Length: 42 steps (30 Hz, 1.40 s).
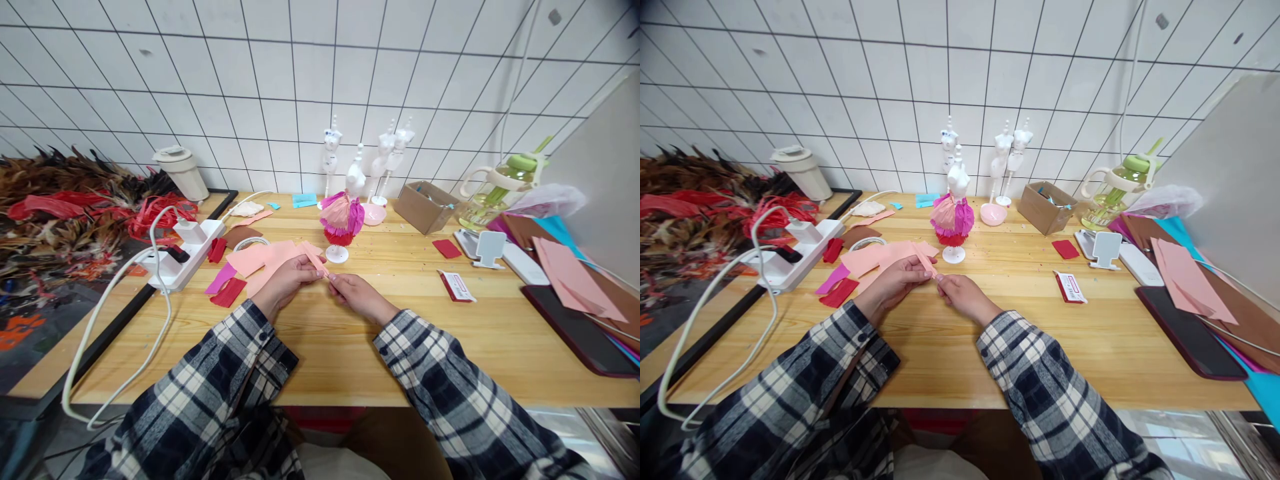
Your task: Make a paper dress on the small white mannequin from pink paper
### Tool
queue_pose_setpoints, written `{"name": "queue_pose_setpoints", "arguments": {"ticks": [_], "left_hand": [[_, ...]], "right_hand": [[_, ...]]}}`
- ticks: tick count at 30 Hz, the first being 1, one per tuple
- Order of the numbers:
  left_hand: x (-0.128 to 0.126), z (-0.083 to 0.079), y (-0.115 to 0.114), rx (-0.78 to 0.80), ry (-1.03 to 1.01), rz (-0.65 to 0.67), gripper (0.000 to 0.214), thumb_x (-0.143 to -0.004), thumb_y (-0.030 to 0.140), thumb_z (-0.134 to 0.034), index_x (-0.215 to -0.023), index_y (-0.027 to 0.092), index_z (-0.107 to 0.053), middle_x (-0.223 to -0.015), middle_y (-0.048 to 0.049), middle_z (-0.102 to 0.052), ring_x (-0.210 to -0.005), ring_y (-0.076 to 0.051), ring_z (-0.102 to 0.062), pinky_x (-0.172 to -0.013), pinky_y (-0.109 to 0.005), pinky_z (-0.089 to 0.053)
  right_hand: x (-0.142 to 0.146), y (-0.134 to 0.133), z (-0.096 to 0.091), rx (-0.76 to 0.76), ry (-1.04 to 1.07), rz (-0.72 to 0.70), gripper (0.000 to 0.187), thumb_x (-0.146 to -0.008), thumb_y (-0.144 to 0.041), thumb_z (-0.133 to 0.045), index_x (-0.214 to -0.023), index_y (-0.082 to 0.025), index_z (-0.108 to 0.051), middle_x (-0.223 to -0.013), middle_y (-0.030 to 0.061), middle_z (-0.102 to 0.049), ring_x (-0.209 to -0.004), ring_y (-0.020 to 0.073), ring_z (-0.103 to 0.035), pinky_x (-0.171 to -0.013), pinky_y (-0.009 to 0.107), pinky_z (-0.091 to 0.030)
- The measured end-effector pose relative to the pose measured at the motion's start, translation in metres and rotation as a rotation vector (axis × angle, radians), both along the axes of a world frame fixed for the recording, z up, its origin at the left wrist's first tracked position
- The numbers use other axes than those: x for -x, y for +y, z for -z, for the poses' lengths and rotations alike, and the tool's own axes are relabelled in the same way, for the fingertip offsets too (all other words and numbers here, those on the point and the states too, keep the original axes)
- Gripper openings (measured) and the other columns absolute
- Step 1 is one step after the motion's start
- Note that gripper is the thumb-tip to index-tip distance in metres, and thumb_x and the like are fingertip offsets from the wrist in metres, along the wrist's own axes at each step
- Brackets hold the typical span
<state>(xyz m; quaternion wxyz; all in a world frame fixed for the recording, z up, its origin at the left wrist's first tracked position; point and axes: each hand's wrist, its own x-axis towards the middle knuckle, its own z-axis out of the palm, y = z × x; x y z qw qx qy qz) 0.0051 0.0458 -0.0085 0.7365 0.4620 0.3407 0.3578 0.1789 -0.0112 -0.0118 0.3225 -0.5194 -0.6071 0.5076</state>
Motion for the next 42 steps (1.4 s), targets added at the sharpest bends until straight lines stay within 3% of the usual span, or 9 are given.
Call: {"name": "queue_pose_setpoints", "arguments": {"ticks": [23, 28, 33, 38, 42], "left_hand": [[0.001, 0.001, 0.001, -0.024, 0.011, 0.021, 0.041, -0.06, 0.019, -0.081, -0.098, 0.014, -0.068, -0.081, -0.0046, -0.071, -0.076, -0.016, -0.065, -0.077, -0.029, -0.045], [-0.002, 0.0, -0.001, 0.008, -0.004, -0.07, 0.041, -0.058, 0.017, -0.08, -0.097, 0.014, -0.067, -0.078, -0.0024, -0.069, -0.074, -0.013, -0.062, -0.077, -0.026, -0.044], [-0.009, -0.001, -0.005, -0.015, -0.021, -0.172, 0.038, -0.058, 0.02, -0.08, -0.092, 0.013, -0.066, -0.078, -0.0027, -0.069, -0.075, -0.014, -0.061, -0.078, -0.028, -0.044], [-0.013, -0.001, -0.01, -0.067, -0.016, -0.167, 0.037, -0.06, 0.022, -0.08, -0.093, 0.013, -0.065, -0.082, -0.0036, -0.07, -0.079, -0.017, -0.063, -0.081, -0.03, -0.045], [-0.015, -0.002, -0.012, -0.074, -0.014, -0.101, 0.039, -0.061, 0.025, -0.081, -0.094, 0.014, -0.065, -0.085, -0.0041, -0.072, -0.083, -0.019, -0.065, -0.085, -0.032, -0.045]], "right_hand": [[-0.003, 0.0, 0.002, -0.001, 0.002, -0.013, 0.05, -0.087, -0.063, -0.037, -0.062, -0.02, -0.043, -0.051, -0.0056, -0.039, -0.047, 0.0089, -0.03, -0.05, 0.025, -0.024], [-0.003, 0.001, 0.003, 0.018, 0.008, -0.007, 0.049, -0.088, -0.061, -0.037, -0.063, -0.019, -0.044, -0.049, -0.006, -0.039, -0.046, 0.0086, -0.03, -0.049, 0.025, -0.024], [0.0, 0.0, 0.002, -0.011, 0.009, 0.109, 0.05, -0.088, -0.061, -0.036, -0.072, -0.017, -0.055, -0.052, -0.0051, -0.041, -0.049, 0.0096, -0.035, -0.05, 0.024, -0.027], [0.005, 0.0, 0.002, -0.048, 0.148, 0.303, 0.043, -0.072, -0.054, -0.065, -0.087, -0.014, -0.063, -0.069, -0.0016, -0.055, -0.061, 0.0102, -0.045, -0.058, 0.023, -0.034], [0.008, -0.001, 0.0, 0.043, 0.29, 0.367, 0.046, -0.064, -0.048, -0.073, -0.096, -0.016, -0.062, -0.063, -0.005, -0.052, -0.052, 0.0072, -0.037, -0.051, 0.022, -0.028]]}}
